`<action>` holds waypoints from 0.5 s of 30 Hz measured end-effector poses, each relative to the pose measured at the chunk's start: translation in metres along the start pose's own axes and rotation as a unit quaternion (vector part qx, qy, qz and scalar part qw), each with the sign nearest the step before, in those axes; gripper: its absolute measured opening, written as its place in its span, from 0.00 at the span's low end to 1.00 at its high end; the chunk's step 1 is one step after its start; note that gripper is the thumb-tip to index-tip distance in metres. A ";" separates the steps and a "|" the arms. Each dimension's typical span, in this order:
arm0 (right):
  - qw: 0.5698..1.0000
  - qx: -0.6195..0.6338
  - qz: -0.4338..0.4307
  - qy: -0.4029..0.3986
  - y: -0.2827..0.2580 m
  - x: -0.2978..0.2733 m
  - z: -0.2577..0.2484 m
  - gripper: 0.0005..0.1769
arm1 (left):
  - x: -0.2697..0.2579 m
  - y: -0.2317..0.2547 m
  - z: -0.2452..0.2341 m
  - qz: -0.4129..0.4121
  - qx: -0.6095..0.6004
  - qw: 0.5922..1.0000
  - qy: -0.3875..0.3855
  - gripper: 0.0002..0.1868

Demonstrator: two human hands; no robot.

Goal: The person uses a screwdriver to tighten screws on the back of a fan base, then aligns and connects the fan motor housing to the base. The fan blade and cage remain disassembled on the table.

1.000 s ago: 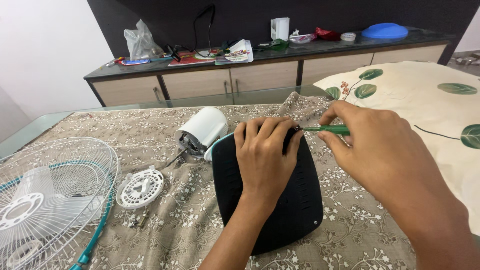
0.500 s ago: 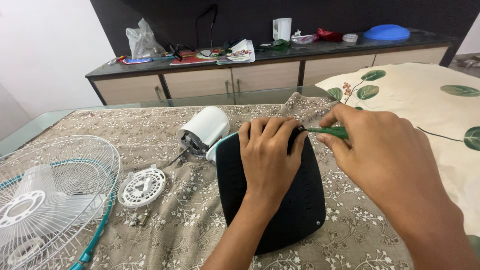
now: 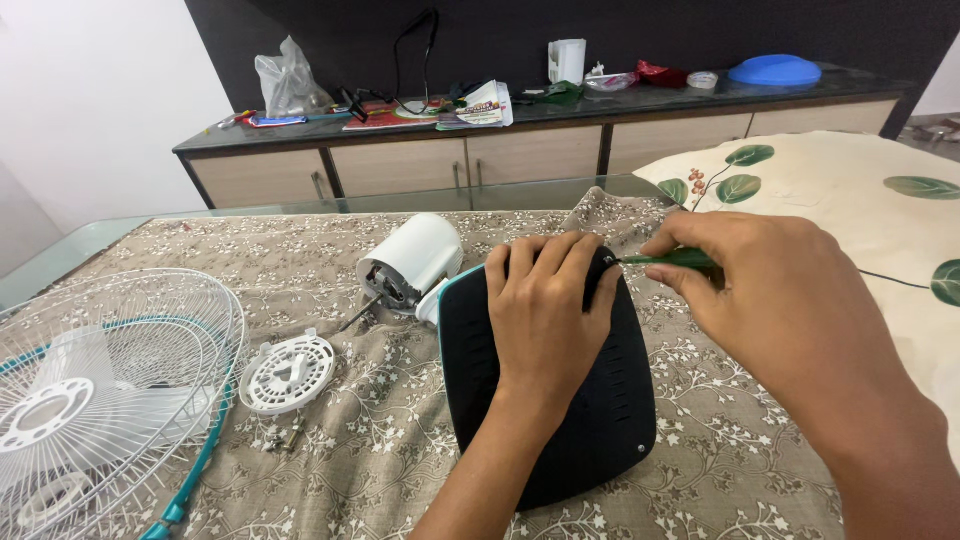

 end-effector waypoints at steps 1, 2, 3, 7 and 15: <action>1.000 0.020 -0.012 0.020 -0.002 0.000 -0.002 0.13 | 0.000 0.000 0.000 0.001 0.000 1.000 -0.001 0.16; 0.998 0.040 -0.024 0.041 -0.004 0.000 -0.004 0.12 | 0.000 0.000 0.000 0.001 0.001 1.000 -0.002 0.16; 0.996 0.059 -0.036 0.061 -0.005 -0.001 -0.007 0.11 | 0.000 0.000 0.001 0.003 0.000 1.000 -0.003 0.16; 0.998 0.044 -0.012 0.046 -0.002 -0.001 -0.002 0.10 | -0.001 0.000 0.001 0.001 -0.001 1.000 -0.001 0.15; 0.997 0.007 -0.029 0.077 -0.014 -0.009 -0.011 0.11 | 0.000 0.001 0.003 -0.001 -0.005 1.000 -0.005 0.16</action>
Point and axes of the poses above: each hand's wrist, its own x-axis towards the middle knuckle, its own z-axis out of the palm, y = z × x, the point moved 9 cm from there along x, towards the middle knuckle, and after that the axes turned 8 degrees about -x, right-handed, at the moved point
